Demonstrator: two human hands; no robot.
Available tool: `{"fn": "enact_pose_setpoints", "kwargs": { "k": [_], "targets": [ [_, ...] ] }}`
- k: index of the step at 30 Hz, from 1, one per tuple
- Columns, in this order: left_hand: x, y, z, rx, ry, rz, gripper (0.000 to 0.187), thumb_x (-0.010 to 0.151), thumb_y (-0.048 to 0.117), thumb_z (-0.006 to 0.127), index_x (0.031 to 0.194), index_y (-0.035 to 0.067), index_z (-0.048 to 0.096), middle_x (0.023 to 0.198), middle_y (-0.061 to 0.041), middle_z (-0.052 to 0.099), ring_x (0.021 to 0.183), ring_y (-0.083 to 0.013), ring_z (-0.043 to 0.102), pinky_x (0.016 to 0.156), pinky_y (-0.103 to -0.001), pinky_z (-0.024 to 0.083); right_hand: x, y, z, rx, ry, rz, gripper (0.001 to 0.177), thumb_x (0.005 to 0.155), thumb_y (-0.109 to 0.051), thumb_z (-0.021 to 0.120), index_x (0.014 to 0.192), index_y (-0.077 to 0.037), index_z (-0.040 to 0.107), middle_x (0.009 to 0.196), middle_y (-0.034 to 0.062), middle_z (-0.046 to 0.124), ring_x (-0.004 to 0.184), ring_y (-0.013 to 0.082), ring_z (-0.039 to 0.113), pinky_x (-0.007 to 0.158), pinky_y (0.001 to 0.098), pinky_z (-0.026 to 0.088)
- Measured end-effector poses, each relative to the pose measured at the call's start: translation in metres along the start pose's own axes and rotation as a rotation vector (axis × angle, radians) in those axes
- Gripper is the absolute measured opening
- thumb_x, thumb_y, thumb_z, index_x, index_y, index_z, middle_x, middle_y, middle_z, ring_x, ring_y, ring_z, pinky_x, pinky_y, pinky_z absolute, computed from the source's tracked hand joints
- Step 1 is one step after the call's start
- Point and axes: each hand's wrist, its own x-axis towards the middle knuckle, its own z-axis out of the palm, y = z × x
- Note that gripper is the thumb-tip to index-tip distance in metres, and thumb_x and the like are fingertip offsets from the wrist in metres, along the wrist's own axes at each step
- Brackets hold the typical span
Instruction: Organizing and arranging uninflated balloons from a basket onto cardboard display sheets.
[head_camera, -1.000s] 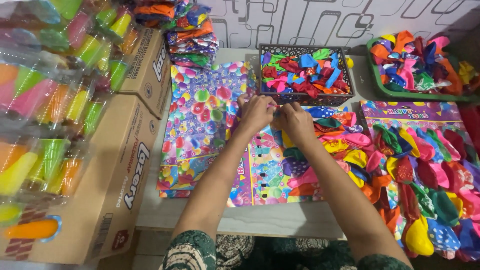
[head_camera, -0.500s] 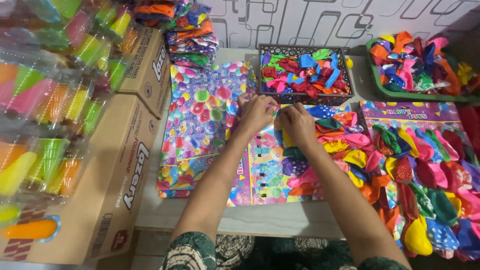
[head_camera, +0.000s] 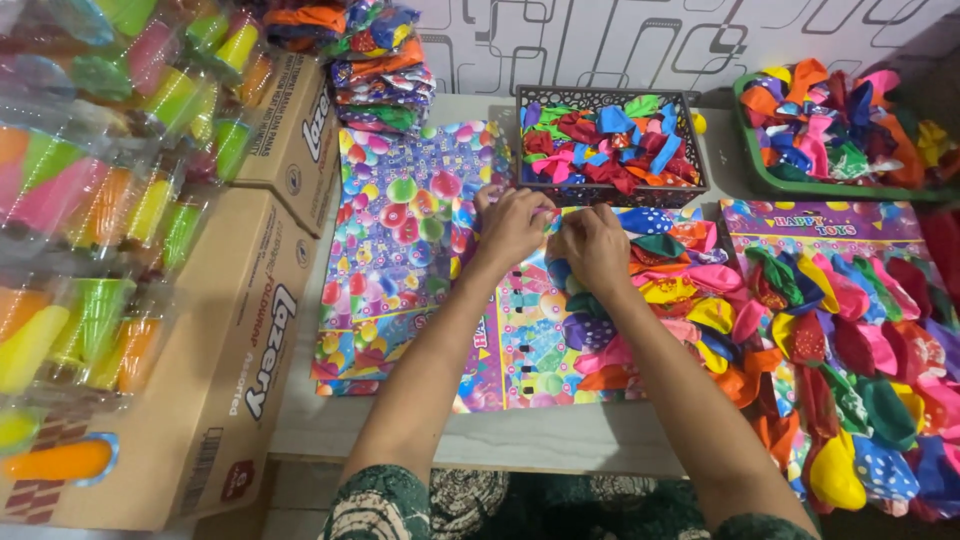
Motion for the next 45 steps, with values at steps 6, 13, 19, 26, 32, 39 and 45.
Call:
{"fn": "enact_pose_setpoints", "kwargs": {
  "k": [6, 13, 19, 26, 32, 39, 45],
  "targets": [
    [-0.004, -0.015, 0.003, 0.018, -0.004, -0.025, 0.016, 0.095, 0.028, 0.065, 0.109, 0.026, 0.072, 0.093, 0.003, 0.069, 0.102, -0.0206, 0.067, 0.114, -0.06, 0.021, -0.005, 0.011, -0.009, 0.141, -0.215, 0.093, 0.044, 0.083, -0.045, 0.079, 0.123, -0.03, 0.068, 0.104, 0.0013, 0.059, 0.104, 0.0299, 0.066, 0.088, 0.0496, 0.055],
    [-0.001, -0.018, 0.011, 0.061, 0.04, -0.018, 0.017, 0.095, 0.027, 0.065, 0.111, 0.025, 0.072, 0.095, 0.002, 0.069, 0.103, -0.0221, 0.066, 0.113, -0.061, 0.022, -0.011, 0.011, -0.052, -0.166, -0.36, -0.025, 0.038, 0.084, -0.027, 0.071, 0.121, -0.028, 0.061, 0.104, 0.0007, 0.067, 0.104, 0.0295, 0.07, 0.085, 0.0494, 0.055],
    [0.0, -0.015, 0.01, 0.21, 0.379, 0.078, 0.018, 0.085, 0.022, 0.076, 0.102, 0.02, 0.071, 0.1, -0.003, 0.061, 0.106, -0.0241, 0.06, 0.107, -0.055, 0.028, 0.021, 0.016, -0.071, -0.318, -0.283, -0.14, 0.029, 0.082, -0.026, 0.069, 0.11, -0.029, 0.075, 0.113, 0.0027, 0.065, 0.102, 0.0339, 0.071, 0.081, 0.0488, 0.059],
    [0.012, -0.022, -0.007, -0.018, 0.458, -0.176, 0.019, 0.091, 0.017, 0.062, 0.106, 0.027, 0.069, 0.1, 0.002, 0.061, 0.101, -0.0252, 0.063, 0.095, -0.048, 0.043, 0.115, 0.035, -0.006, -0.099, -0.076, -0.225, 0.016, 0.091, -0.019, 0.07, 0.103, -0.025, 0.079, 0.092, 0.0037, 0.069, 0.094, 0.0306, 0.07, 0.082, 0.0431, 0.056],
    [0.01, -0.017, -0.019, -0.084, 0.445, -0.126, 0.018, 0.088, 0.017, 0.065, 0.1, 0.03, 0.069, 0.093, 0.005, 0.061, 0.095, -0.0227, 0.065, 0.09, -0.043, 0.044, 0.175, 0.053, 0.067, -0.172, -0.286, 0.018, 0.023, 0.096, -0.032, 0.062, 0.103, -0.02, 0.079, 0.096, 0.0139, 0.073, 0.097, 0.0406, 0.071, 0.087, 0.0532, 0.057],
    [0.007, -0.035, -0.019, -0.145, 0.449, -0.101, 0.021, 0.086, 0.013, 0.068, 0.101, 0.028, 0.07, 0.094, 0.006, 0.063, 0.093, -0.0201, 0.067, 0.09, -0.04, 0.046, 0.182, 0.052, 0.083, -0.158, -0.303, 0.272, 0.025, 0.087, -0.041, 0.069, 0.1, -0.024, 0.082, 0.099, 0.0163, 0.075, 0.103, 0.0434, 0.07, 0.089, 0.0547, 0.057],
    [0.012, -0.028, -0.016, -0.324, 0.484, -0.112, 0.021, 0.085, 0.005, 0.068, 0.098, 0.02, 0.073, 0.089, -0.001, 0.067, 0.089, -0.0261, 0.07, 0.087, -0.038, 0.053, 0.179, 0.059, 0.051, 0.198, -0.27, 0.385, 0.029, 0.089, -0.046, 0.07, 0.103, -0.023, 0.08, 0.101, 0.0075, 0.075, 0.107, 0.0353, 0.069, 0.09, 0.0507, 0.052]
  ]
}}
